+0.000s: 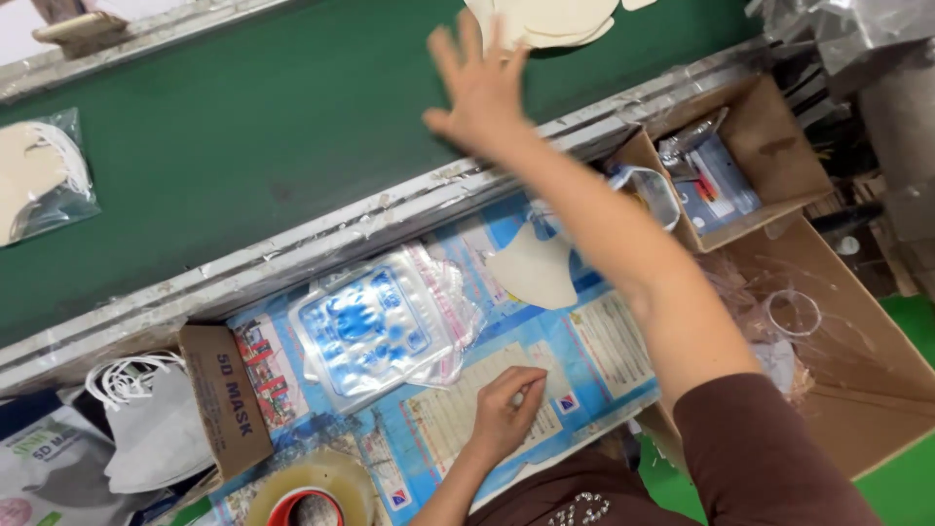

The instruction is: Packing face masks into plastic bags at a production line conveyor belt.

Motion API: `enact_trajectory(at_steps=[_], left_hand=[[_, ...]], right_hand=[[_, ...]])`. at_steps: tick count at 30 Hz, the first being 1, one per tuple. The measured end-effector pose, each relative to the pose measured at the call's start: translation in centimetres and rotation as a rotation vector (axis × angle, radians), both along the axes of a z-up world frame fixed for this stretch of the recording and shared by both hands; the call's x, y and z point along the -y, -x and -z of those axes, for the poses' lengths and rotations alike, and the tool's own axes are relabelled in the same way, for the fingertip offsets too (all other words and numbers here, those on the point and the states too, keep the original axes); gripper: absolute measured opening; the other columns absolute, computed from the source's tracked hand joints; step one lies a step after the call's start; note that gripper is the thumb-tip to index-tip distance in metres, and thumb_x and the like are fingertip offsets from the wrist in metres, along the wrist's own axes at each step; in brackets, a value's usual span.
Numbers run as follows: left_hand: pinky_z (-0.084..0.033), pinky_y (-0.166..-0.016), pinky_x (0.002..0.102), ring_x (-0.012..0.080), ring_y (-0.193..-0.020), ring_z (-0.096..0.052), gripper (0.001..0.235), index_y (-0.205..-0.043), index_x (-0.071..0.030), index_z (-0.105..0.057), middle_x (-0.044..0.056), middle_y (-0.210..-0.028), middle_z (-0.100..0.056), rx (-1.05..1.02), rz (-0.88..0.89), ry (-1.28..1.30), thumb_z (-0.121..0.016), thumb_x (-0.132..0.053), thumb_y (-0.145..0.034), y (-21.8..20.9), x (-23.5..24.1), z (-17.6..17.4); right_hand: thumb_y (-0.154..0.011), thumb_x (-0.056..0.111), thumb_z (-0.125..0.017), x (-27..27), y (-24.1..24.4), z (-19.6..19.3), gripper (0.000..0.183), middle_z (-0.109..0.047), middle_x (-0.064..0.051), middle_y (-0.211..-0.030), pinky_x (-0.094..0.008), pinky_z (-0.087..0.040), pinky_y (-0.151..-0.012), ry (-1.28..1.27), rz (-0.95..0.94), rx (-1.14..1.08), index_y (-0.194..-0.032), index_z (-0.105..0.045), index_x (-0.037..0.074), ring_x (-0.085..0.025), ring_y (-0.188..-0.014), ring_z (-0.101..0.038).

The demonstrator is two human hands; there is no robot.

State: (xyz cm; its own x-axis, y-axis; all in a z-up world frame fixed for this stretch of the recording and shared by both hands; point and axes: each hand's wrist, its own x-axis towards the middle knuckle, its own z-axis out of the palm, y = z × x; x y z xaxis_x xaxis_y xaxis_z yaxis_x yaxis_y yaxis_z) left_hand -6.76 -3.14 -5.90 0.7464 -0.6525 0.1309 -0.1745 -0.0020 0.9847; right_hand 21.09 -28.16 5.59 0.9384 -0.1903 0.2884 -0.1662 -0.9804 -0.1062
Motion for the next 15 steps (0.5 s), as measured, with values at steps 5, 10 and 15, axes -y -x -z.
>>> enact_trajectory(at_steps=[5,10,15], left_hand=[[-0.055,-0.064,0.029,0.0176,-0.076,-0.071,0.01,-0.103,-0.001,-0.074,0.01,-0.091,-0.075,-0.116,0.002,-0.047,-0.072,-0.003,-0.093,-0.7,0.3,-0.6],[-0.056,-0.065,0.028,0.0165,-0.078,-0.071,0.011,-0.104,-0.001,-0.073,0.011,-0.093,-0.075,-0.117,-0.024,-0.032,-0.071,-0.003,-0.093,-0.9,0.5,-1.0],[-0.059,-0.077,0.029,0.0163,-0.087,-0.072,0.022,-0.113,-0.002,-0.073,0.007,-0.101,-0.076,-0.282,-0.009,-0.002,-0.075,-0.007,-0.092,0.0,0.3,2.6]], right_hand=[[-0.072,0.051,-0.08,10.5,-3.5,-0.7,0.094,-0.037,-0.026,-0.15,-0.071,-0.037,-0.099,-0.219,0.39,-0.237,-0.15,-0.037,0.018,-0.053,-0.138,-0.032],[-0.086,0.023,-0.075,14.9,-4.2,4.1,0.056,-0.066,-0.03,-0.112,-0.059,-0.051,-0.076,0.173,0.122,0.03,-0.137,-0.057,0.005,-0.049,-0.099,-0.063],[-0.097,0.015,-0.069,10.4,2.0,-2.1,0.04,-0.072,-0.018,-0.106,-0.04,-0.053,-0.079,-0.242,-0.198,0.057,-0.135,-0.066,0.003,-0.027,-0.09,-0.067]])
